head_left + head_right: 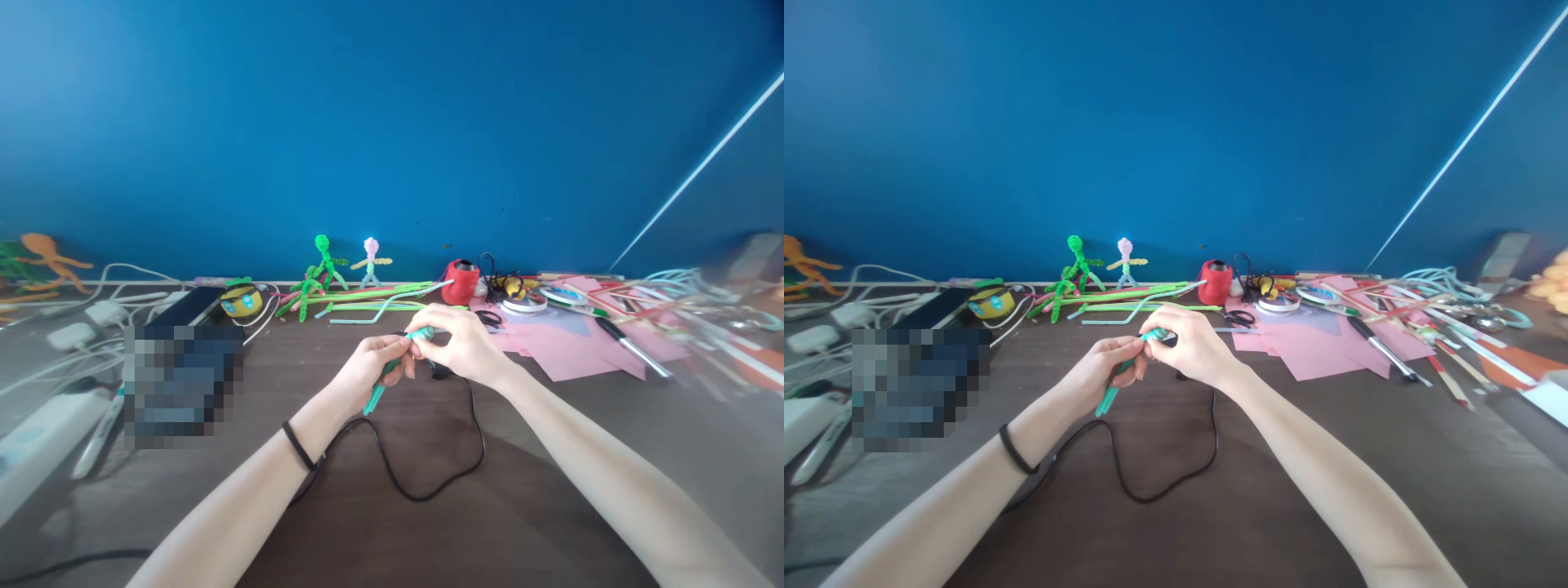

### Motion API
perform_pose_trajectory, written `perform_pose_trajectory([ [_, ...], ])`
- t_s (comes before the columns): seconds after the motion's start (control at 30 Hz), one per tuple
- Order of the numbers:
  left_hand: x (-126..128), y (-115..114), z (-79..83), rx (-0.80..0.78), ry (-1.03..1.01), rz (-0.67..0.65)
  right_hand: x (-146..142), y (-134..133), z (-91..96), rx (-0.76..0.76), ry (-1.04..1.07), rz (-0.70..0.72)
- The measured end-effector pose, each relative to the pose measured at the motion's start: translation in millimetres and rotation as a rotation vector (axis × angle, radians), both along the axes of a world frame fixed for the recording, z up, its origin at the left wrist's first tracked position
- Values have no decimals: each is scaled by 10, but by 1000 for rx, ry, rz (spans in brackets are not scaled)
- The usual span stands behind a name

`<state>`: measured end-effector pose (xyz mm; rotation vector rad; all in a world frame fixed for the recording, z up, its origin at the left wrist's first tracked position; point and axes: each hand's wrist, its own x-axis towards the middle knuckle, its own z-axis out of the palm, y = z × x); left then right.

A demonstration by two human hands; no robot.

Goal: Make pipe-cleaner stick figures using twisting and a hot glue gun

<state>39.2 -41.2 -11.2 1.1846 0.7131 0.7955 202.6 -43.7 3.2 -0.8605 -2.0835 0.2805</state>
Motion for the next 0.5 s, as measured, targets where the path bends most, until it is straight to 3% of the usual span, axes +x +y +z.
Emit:
perform_pose_trajectory([
  [0.27, 0, 10, -85, 68, 81, -6, 31, 57, -43, -91, -9, 30],
  [0.43, 4, 56, -192, -14, -46, -15, 29, 116, -120, -333, 132, 26],
  [0.5, -12, 101, -252, -88, -132, 36, 10, 138, -171, -420, 234, 10],
])
